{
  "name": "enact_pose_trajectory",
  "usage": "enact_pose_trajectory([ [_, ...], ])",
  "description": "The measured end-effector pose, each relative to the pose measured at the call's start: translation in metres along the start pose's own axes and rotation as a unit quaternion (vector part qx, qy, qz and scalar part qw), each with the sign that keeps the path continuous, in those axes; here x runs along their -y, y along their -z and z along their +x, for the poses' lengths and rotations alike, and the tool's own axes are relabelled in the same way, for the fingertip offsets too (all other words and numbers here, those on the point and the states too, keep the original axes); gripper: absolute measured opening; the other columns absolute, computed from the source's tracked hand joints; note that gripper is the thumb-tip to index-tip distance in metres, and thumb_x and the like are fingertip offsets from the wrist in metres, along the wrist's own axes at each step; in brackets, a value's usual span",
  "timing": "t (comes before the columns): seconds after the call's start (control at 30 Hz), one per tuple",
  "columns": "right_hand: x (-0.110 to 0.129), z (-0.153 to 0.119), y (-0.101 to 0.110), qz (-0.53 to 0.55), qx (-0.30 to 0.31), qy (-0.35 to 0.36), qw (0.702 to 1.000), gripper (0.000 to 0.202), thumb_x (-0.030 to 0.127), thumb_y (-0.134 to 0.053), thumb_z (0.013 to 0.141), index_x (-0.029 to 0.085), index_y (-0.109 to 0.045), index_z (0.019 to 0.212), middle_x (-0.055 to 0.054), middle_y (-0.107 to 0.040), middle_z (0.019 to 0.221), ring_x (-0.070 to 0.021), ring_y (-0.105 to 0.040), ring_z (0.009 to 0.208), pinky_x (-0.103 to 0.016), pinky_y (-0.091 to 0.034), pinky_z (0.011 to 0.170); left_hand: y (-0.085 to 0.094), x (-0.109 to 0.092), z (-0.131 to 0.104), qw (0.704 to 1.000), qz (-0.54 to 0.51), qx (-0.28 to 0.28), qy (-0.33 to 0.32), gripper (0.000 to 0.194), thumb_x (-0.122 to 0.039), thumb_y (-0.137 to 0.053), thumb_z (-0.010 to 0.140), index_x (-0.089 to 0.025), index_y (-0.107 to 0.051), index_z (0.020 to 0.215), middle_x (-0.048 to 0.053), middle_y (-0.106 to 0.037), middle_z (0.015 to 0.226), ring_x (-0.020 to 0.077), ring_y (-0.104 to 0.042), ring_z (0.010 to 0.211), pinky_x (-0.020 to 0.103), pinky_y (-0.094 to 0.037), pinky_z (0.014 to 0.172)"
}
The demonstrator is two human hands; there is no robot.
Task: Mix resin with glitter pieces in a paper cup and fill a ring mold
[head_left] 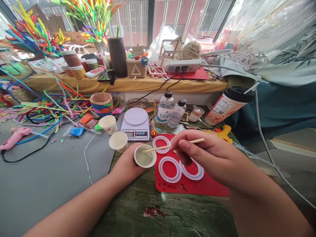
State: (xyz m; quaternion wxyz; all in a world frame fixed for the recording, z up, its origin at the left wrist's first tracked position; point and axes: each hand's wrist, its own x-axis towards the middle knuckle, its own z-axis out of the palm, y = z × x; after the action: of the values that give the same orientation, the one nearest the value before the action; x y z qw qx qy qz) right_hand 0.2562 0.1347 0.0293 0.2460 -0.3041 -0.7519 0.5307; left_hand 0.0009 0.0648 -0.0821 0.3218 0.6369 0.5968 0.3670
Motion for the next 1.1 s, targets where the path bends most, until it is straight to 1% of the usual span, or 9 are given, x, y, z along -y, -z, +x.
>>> enact_pose_trajectory([
  [0.17,-0.004,0.004,-0.001,-0.029,-0.059,0.048,0.997,0.047,0.059,-0.055,0.113,0.022,-0.079,0.097,-0.001,-0.064,0.071,-0.0158,-0.058,0.064,-0.027,-0.045,0.057,0.003,-0.001,-0.001,0.998,0.012,-0.051,0.022,0.036,-0.018,-0.083,0.074,-0.026,-0.070,0.107,0.003,-0.081,0.108,0.0283,-0.078,0.099,0.043,-0.067,0.086],
  [0.3,0.002,0.003,-0.005,-0.036,-0.107,0.058,0.992,0.047,0.057,-0.055,0.114,0.023,-0.076,0.090,-0.001,-0.067,0.072,-0.0156,-0.059,0.064,-0.027,-0.045,0.057,0.002,0.000,-0.003,0.998,0.012,-0.063,0.022,0.036,-0.024,-0.084,0.073,-0.026,-0.069,0.105,0.004,-0.080,0.105,0.0286,-0.078,0.096,0.042,-0.067,0.082],
  [0.4,0.010,-0.002,-0.011,-0.067,-0.079,0.080,0.991,0.050,0.051,-0.050,0.116,0.023,-0.065,0.078,0.002,-0.057,0.065,-0.0132,-0.052,0.059,-0.027,-0.042,0.056,0.001,0.000,-0.004,0.998,0.014,-0.064,0.014,0.035,-0.026,-0.084,0.074,-0.026,-0.069,0.106,0.004,-0.080,0.105,0.0271,-0.077,0.094,0.042,-0.066,0.083],
  [0.47,0.014,-0.006,-0.014,-0.091,-0.085,0.078,0.989,0.051,0.049,-0.047,0.118,0.023,-0.061,0.077,0.004,-0.052,0.063,-0.0123,-0.047,0.056,-0.027,-0.039,0.054,0.001,0.000,-0.004,0.998,0.019,-0.060,0.002,0.034,-0.026,-0.084,0.075,-0.026,-0.070,0.106,0.004,-0.080,0.105,0.0266,-0.076,0.094,0.042,-0.066,0.084],
  [0.53,0.016,-0.008,-0.017,-0.093,-0.111,0.072,0.987,0.049,0.051,-0.046,0.118,0.023,-0.062,0.080,0.003,-0.054,0.065,-0.0127,-0.048,0.057,-0.028,-0.039,0.052,0.001,0.000,-0.004,0.998,0.030,-0.056,-0.013,0.032,-0.026,-0.083,0.076,-0.026,-0.071,0.106,0.004,-0.080,0.106,0.0269,-0.076,0.096,0.042,-0.065,0.086],
  [0.67,0.018,-0.008,-0.018,-0.082,-0.084,0.061,0.991,0.049,0.050,-0.047,0.117,0.023,-0.059,0.078,0.003,-0.055,0.066,-0.0127,-0.050,0.058,-0.027,-0.040,0.053,0.002,0.002,-0.002,0.997,0.061,-0.047,-0.029,0.032,-0.023,-0.080,0.079,-0.026,-0.073,0.111,0.005,-0.081,0.111,0.0276,-0.075,0.100,0.044,-0.064,0.091],
  [0.77,0.020,-0.007,-0.019,-0.094,-0.095,0.049,0.990,0.047,0.047,-0.045,0.118,0.023,-0.059,0.079,0.004,-0.055,0.065,-0.0127,-0.049,0.058,-0.028,-0.038,0.053,0.002,0.003,0.000,0.996,0.075,-0.039,-0.033,0.027,-0.024,-0.079,0.082,-0.025,-0.073,0.109,0.005,-0.081,0.108,0.0273,-0.075,0.098,0.044,-0.063,0.092],
  [0.97,0.021,-0.009,-0.024,-0.109,-0.094,0.035,0.989,0.047,0.047,-0.044,0.117,0.024,-0.056,0.078,0.003,-0.057,0.066,-0.0130,-0.051,0.058,-0.029,-0.037,0.053,0.000,0.004,0.001,0.998,0.053,-0.024,-0.007,0.027,-0.025,-0.080,0.084,-0.025,-0.073,0.110,0.005,-0.082,0.111,0.0259,-0.077,0.099,0.039,-0.064,0.089],
  [1.1,0.022,-0.009,-0.025,-0.113,-0.090,0.042,0.989,0.047,0.043,-0.044,0.117,0.024,-0.053,0.076,0.004,-0.055,0.065,-0.0126,-0.049,0.058,-0.029,-0.036,0.053,-0.001,0.005,0.001,0.999,0.048,-0.016,-0.002,0.021,-0.023,-0.080,0.085,-0.024,-0.072,0.104,0.003,-0.080,0.102,0.0233,-0.075,0.092,0.036,-0.063,0.086],
])
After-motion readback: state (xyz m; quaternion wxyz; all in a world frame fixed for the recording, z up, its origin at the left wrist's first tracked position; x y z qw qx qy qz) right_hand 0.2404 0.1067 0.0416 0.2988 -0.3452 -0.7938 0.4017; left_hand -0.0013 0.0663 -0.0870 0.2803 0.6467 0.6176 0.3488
